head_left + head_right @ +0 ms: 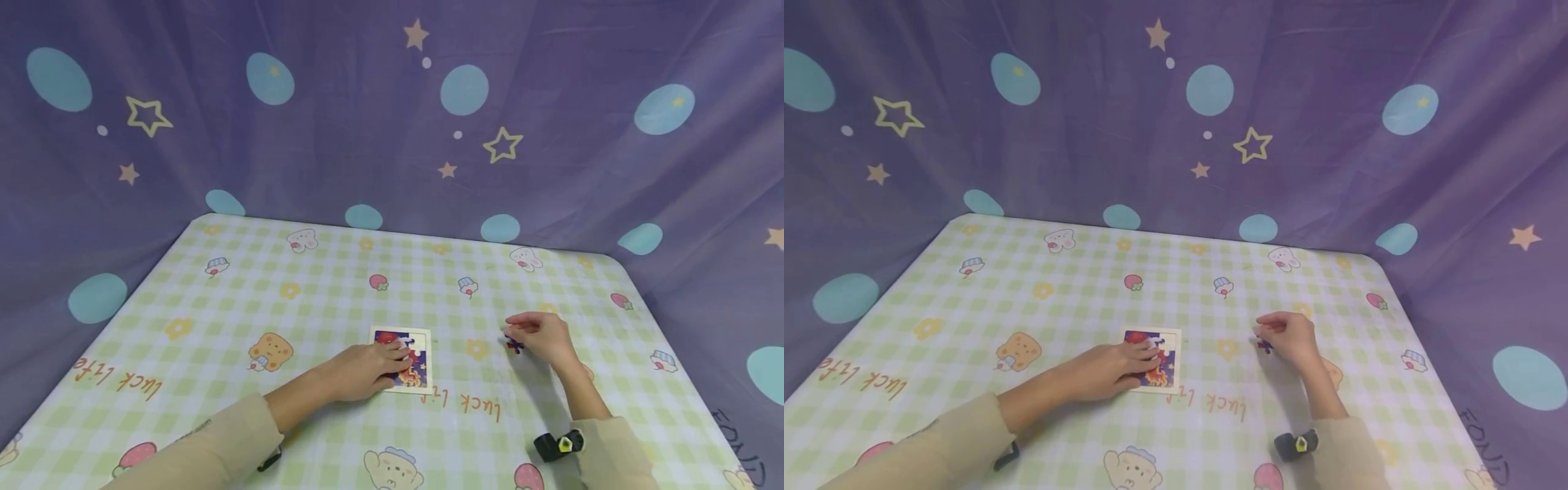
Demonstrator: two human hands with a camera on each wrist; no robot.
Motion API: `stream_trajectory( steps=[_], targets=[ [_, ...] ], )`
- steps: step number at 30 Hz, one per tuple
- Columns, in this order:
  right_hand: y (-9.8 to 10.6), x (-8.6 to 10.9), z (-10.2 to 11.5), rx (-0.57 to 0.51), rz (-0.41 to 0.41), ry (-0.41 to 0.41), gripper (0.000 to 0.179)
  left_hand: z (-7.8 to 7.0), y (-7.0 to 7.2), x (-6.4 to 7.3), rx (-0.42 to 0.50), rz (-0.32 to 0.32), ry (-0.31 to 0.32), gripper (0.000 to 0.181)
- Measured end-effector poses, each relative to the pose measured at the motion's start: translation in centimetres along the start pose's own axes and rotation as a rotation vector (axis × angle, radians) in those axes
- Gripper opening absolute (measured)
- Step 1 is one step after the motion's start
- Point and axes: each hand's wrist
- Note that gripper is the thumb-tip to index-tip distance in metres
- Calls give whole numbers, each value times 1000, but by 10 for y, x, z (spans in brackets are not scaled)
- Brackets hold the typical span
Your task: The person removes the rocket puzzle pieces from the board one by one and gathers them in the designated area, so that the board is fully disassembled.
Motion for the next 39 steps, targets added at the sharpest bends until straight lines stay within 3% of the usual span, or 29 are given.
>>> stream_trajectory(
  steps=[14,33,39],
  targets=[
    [-42,-12,38,-92,76,115,21,-1,1,2,8,-20,0,42],
    [-91,-17,87,-124,210,128,13,1,1,1,4,7,3,42],
    [-100,-14,93,-114,246,213,14,1,0,0,-12,1,-7,43]
  ],
)
Point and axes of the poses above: each hand's wrist, its own x-axis away from the middle knuckle, its own y-axis out of the back of the hand, z = x × y, and after that the axes turned 6 degrees about y, right-handed
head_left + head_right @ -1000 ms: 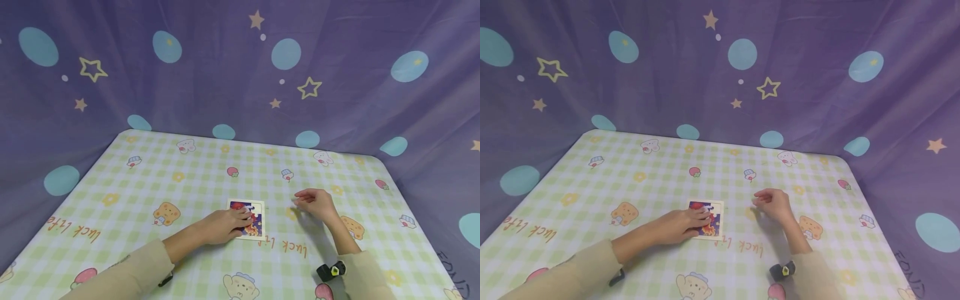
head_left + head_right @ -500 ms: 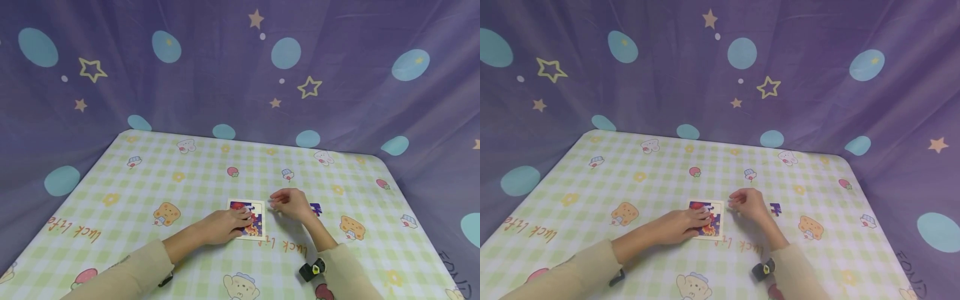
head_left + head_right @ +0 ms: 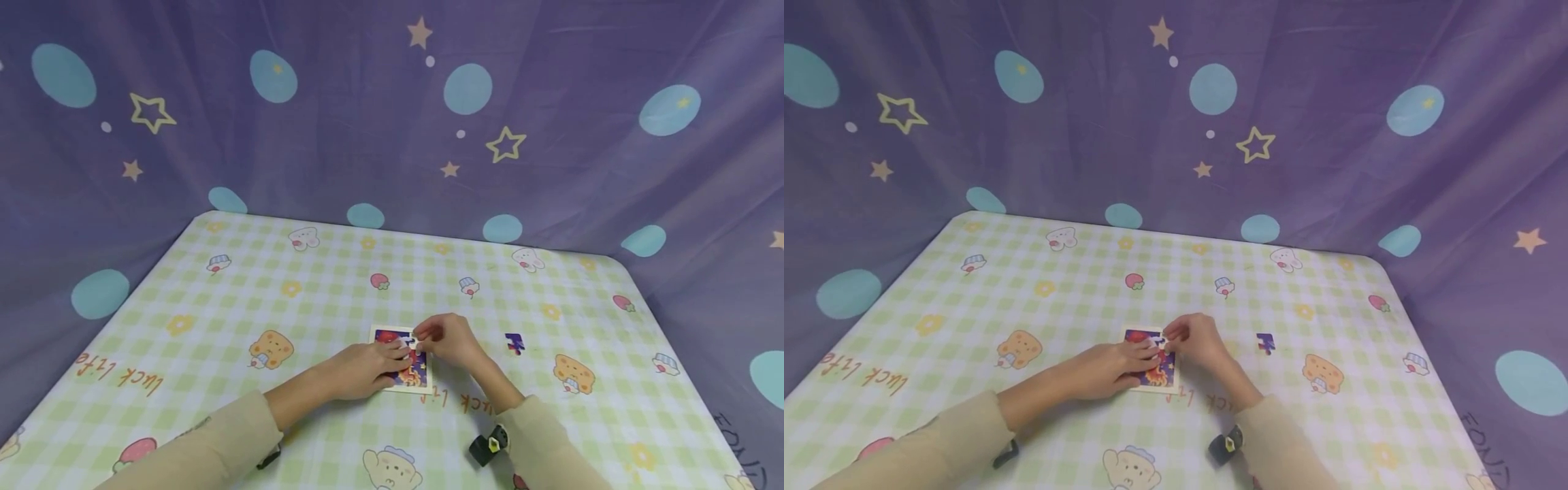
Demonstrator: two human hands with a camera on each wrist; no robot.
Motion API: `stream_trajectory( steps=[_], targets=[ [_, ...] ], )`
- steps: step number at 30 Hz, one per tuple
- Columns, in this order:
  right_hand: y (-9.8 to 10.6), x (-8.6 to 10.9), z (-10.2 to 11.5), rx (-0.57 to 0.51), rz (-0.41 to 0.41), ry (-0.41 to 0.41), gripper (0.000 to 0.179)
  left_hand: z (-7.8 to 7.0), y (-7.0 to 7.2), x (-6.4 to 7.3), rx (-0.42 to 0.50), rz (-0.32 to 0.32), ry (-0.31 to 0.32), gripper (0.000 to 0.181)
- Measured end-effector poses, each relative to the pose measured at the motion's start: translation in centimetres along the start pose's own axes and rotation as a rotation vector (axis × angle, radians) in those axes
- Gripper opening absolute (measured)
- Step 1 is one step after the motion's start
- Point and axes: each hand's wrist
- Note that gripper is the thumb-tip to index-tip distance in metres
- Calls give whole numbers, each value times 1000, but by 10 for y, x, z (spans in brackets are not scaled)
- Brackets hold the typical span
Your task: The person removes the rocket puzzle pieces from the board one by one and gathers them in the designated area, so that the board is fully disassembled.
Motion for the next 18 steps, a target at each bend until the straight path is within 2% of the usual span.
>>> stream_trajectory(
  steps=[5,11,18],
  targets=[
    [-6,1,1,31,-2,67,16,0,-1,-1,18,-6,-4,43],
    [-6,-1,3,56,8,36,13,4,-2,-2,67,-24,-1,43],
    [-4,-2,6,49,33,17,13,3,4,-1,65,-18,-7,41]
  ],
)
Point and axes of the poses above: each hand's wrist, its own x-axis away from the middle knuckle, its own y-axis out of the back of the hand, z = x × y, and after that the axes turned 6 degrees about y, right-handed
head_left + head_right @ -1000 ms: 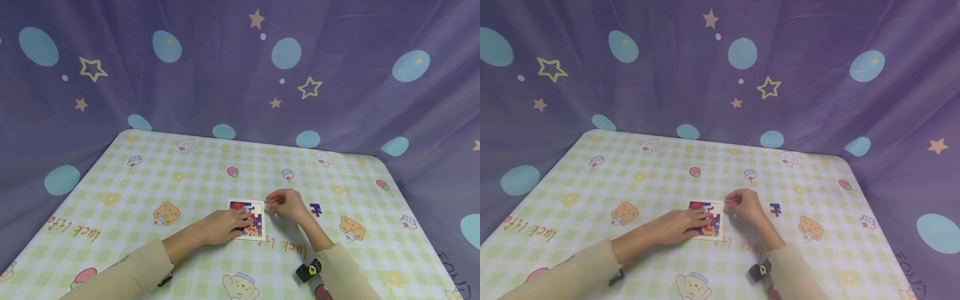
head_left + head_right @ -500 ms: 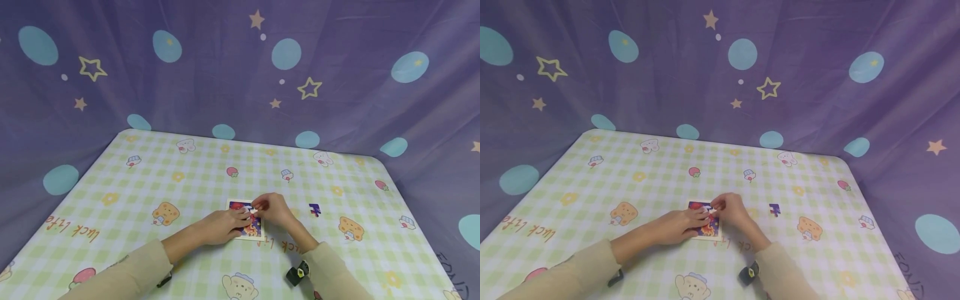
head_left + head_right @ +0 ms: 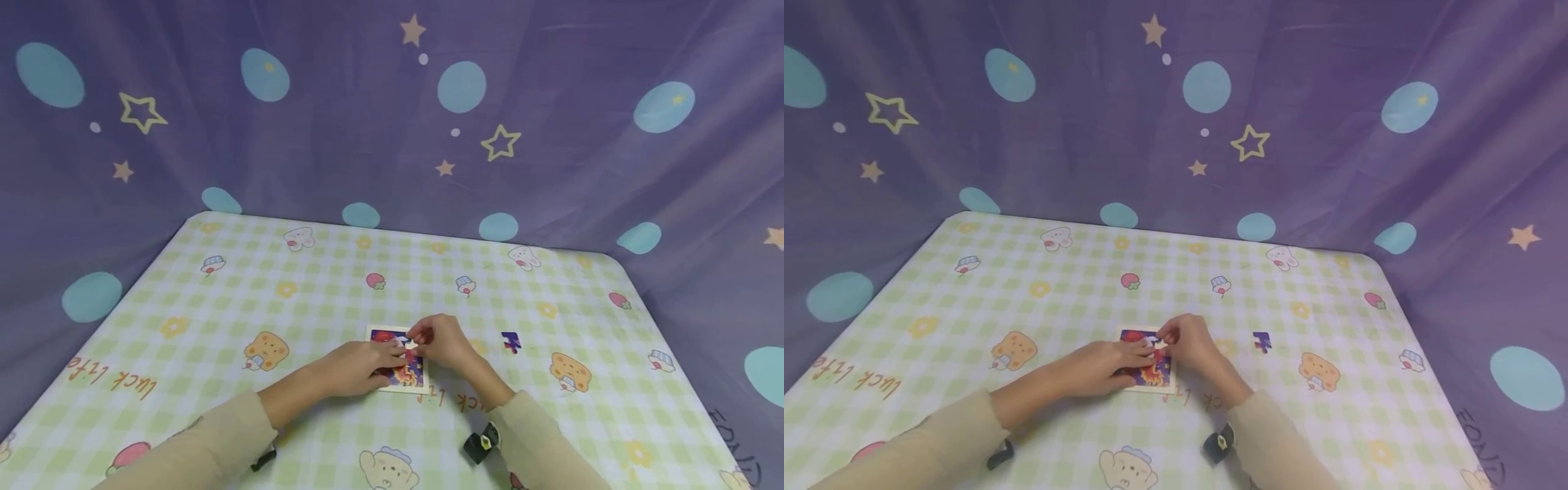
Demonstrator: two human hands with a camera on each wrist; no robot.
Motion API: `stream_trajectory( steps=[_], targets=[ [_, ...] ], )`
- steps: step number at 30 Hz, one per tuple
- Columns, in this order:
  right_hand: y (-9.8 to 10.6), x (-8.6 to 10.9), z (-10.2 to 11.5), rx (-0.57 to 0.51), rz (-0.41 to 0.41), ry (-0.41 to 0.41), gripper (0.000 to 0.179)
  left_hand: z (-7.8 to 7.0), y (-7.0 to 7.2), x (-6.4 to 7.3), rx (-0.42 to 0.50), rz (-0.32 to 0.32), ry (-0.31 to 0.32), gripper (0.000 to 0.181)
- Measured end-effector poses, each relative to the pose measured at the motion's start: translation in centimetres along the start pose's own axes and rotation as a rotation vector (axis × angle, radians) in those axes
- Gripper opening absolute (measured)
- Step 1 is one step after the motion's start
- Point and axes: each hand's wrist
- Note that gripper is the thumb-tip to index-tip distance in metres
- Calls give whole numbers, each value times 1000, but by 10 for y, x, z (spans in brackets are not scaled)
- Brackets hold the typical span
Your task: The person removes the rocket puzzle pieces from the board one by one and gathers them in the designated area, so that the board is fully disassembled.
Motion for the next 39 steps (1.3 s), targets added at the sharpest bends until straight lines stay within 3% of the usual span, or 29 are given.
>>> stream_trajectory(
  steps=[16,29,34,39],
  targets=[
    [1,0,2,-10,7,-45,14,13,4,20,-45,-31,10,38],
    [0,-2,9,58,-26,-4,16,15,4,19,-14,-43,-6,38],
    [1,0,11,46,-22,31,17,14,5,19,-10,-52,-20,37],
    [-1,1,11,-8,-23,0,20,13,5,19,-6,-48,-18,36]
  ],
)
Point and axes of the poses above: each hand's wrist, its own x-axis away from the middle knuckle, its own y-axis out of the back of the hand, z = x × y, and after that the axes turned 6 degrees about y, right-handed
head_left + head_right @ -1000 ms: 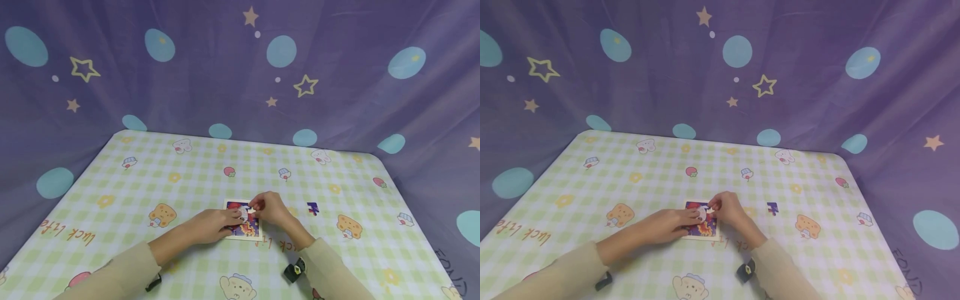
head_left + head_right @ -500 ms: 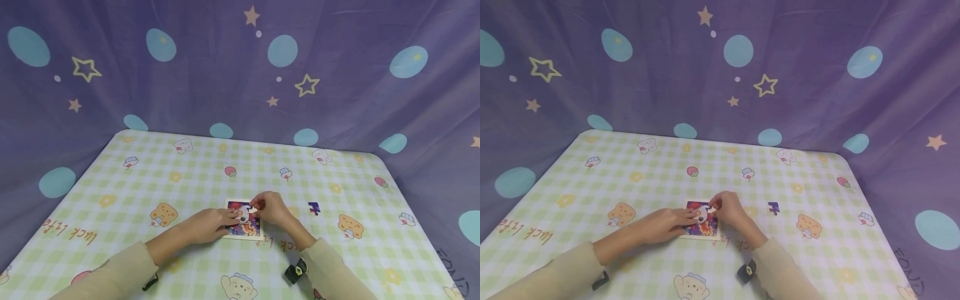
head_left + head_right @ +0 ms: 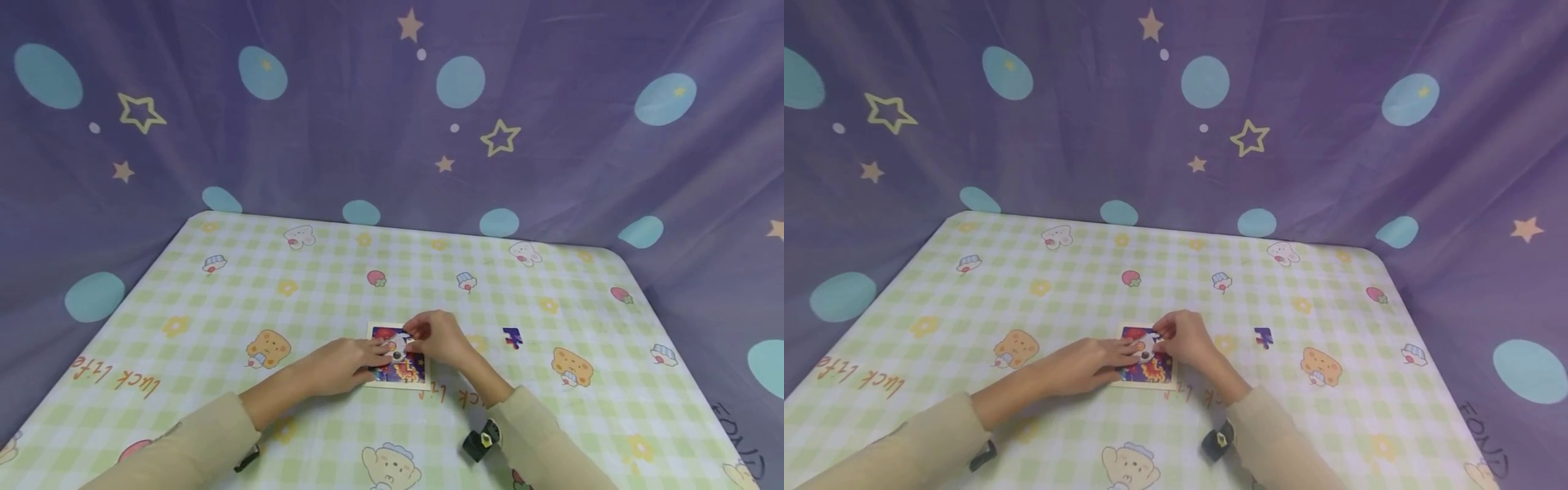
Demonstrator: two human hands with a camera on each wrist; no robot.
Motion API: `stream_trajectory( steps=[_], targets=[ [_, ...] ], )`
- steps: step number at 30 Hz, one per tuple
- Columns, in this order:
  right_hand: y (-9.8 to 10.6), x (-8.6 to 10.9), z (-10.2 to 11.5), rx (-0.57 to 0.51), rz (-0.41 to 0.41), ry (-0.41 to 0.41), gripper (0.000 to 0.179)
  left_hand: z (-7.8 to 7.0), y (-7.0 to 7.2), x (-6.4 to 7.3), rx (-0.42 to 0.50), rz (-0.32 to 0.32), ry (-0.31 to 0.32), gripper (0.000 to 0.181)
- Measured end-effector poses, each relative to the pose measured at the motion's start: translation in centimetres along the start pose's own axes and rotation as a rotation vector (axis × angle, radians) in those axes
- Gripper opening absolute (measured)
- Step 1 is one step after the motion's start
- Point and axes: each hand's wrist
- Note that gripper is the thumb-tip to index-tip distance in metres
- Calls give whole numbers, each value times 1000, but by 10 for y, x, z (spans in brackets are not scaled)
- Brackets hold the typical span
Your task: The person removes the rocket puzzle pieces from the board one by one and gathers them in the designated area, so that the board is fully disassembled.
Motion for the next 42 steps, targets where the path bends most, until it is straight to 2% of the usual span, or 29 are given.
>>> stream_trajectory(
  steps=[7,22,30,42],
  targets=[
    [-1,-2,-1,-98,-4,-60,27,0,0,-1,-1,10,3,36],
    [-4,-3,-3,-90,-44,-81,18,1,-2,-1,12,3,-12,36],
    [-6,-6,-5,-98,-67,-84,12,-2,1,-1,-26,-8,-24,35],
    [-9,-10,-8,-126,-100,-90,4,-1,-1,-3,-43,0,-5,36]
  ],
)
Point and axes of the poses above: each hand's wrist, its own x-axis away from the middle knuckle, its own y-axis out of the back of the hand, z = x × y, and after that the axes turned 6 degrees about y, right-handed
